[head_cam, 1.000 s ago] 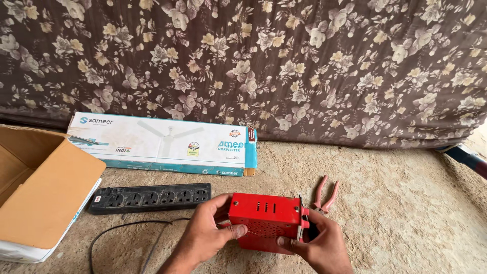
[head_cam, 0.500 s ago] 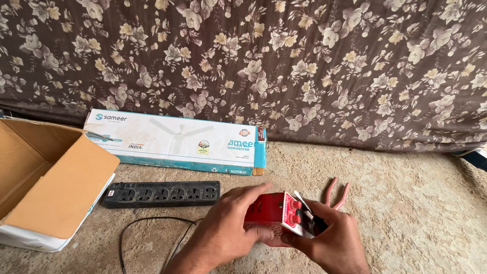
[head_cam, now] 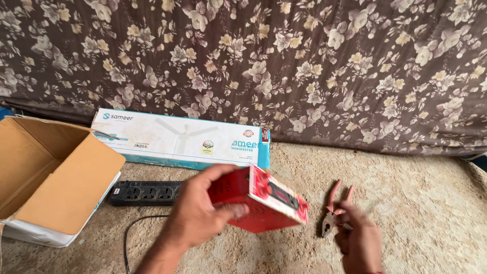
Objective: The person disassembles a red electronic device, likely a radio, using a screwdriver and pliers. They remove screws, open the casing, and manipulate internal components and wires.
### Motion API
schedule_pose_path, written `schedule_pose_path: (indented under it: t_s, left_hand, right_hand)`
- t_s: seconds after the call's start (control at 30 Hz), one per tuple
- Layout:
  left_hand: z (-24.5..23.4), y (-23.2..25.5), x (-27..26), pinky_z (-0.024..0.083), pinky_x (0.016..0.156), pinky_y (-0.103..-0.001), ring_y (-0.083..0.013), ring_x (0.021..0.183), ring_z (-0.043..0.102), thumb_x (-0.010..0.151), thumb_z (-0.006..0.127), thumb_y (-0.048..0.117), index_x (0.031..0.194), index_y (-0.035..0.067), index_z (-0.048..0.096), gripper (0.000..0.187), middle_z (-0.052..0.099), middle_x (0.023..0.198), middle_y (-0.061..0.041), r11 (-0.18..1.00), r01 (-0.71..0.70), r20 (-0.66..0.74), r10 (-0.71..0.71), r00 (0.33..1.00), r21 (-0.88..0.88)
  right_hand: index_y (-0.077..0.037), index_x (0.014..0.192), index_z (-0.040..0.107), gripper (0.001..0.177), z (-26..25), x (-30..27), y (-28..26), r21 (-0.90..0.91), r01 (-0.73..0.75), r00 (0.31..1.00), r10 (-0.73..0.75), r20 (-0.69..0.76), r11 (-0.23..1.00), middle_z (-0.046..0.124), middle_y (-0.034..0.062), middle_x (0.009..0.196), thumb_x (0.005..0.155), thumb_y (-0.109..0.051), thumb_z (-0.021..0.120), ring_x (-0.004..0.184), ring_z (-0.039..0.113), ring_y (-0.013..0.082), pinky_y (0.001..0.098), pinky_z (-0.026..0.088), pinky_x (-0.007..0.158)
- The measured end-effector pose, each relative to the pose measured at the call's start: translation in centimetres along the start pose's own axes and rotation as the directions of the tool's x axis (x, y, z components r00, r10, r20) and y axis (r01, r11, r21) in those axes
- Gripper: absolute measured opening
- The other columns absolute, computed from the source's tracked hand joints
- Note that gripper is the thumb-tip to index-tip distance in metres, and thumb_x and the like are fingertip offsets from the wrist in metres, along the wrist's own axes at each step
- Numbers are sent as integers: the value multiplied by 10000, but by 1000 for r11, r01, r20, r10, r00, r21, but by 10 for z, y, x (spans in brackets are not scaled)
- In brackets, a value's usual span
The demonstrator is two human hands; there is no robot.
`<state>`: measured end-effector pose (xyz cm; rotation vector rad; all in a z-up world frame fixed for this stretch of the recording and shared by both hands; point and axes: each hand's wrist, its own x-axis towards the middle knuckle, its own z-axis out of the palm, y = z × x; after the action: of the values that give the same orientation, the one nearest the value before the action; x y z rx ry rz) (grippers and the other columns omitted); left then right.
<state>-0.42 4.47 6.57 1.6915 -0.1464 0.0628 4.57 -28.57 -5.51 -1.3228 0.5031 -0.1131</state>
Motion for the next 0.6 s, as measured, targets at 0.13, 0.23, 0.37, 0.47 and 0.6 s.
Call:
schedule_pose_path:
  t_s: [0.13, 0.23, 0.37, 0.47, 0.6]
  left_hand:
    - [-30, 13, -1, 626, 917, -463, -271, 973, 809, 664, 880, 74, 1197, -18, 669, 580, 809, 1073, -182, 991, -127, -122, 122, 985, -33]
    - [-48, 26, 1, 611, 937, -431, -242, 1023, 771, 671, 893, 84, 1242, -36, 653, 631, 788, 1110, -173, 961, -270, -237, 250, 939, -53]
    - [-68, 33, -9, 569, 1018, -364, -209, 1131, 706, 740, 878, 72, 1303, -74, 613, 640, 743, 1217, -164, 907, -414, -331, 368, 869, -77]
    - [-79, 34, -14, 558, 1045, -354, -206, 1166, 690, 770, 863, 53, 1300, -97, 601, 610, 719, 1259, -167, 876, -475, -385, 411, 827, -85]
    - [-100, 36, -24, 550, 1066, -357, -213, 1170, 686, 806, 838, 6, 1299, -104, 607, 555, 710, 1265, -170, 848, -524, -438, 441, 783, -81]
  right_hand:
    - [-48, 1192, 748, 430, 43, -10, 28, -213, -89, 944, 151, 294, 973, 790, 39, 993, 815, 20, 552, 449, 366, 75, 237, 263, 388]
    - [-94, 1397, 642, 557, 97, -35, 50, -145, -166, 773, 220, 595, 975, 749, 24, 970, 849, 3, 636, 441, 365, 59, 233, 256, 388]
    - [-165, 1327, 621, 536, 169, -62, 60, -193, -216, 745, 289, 601, 957, 684, 27, 889, 828, -58, 787, 443, 340, 72, 272, 243, 395]
    - [-59, 1161, 672, 321, 208, -71, 58, -195, -233, 736, 304, 604, 953, 706, 26, 883, 880, -168, 785, 434, 317, 64, 268, 228, 388]
    - [-88, 1051, 755, 215, 247, -75, 63, -239, -252, 701, 347, 623, 938, 710, 25, 787, 896, -234, 722, 383, 278, 68, 271, 206, 366]
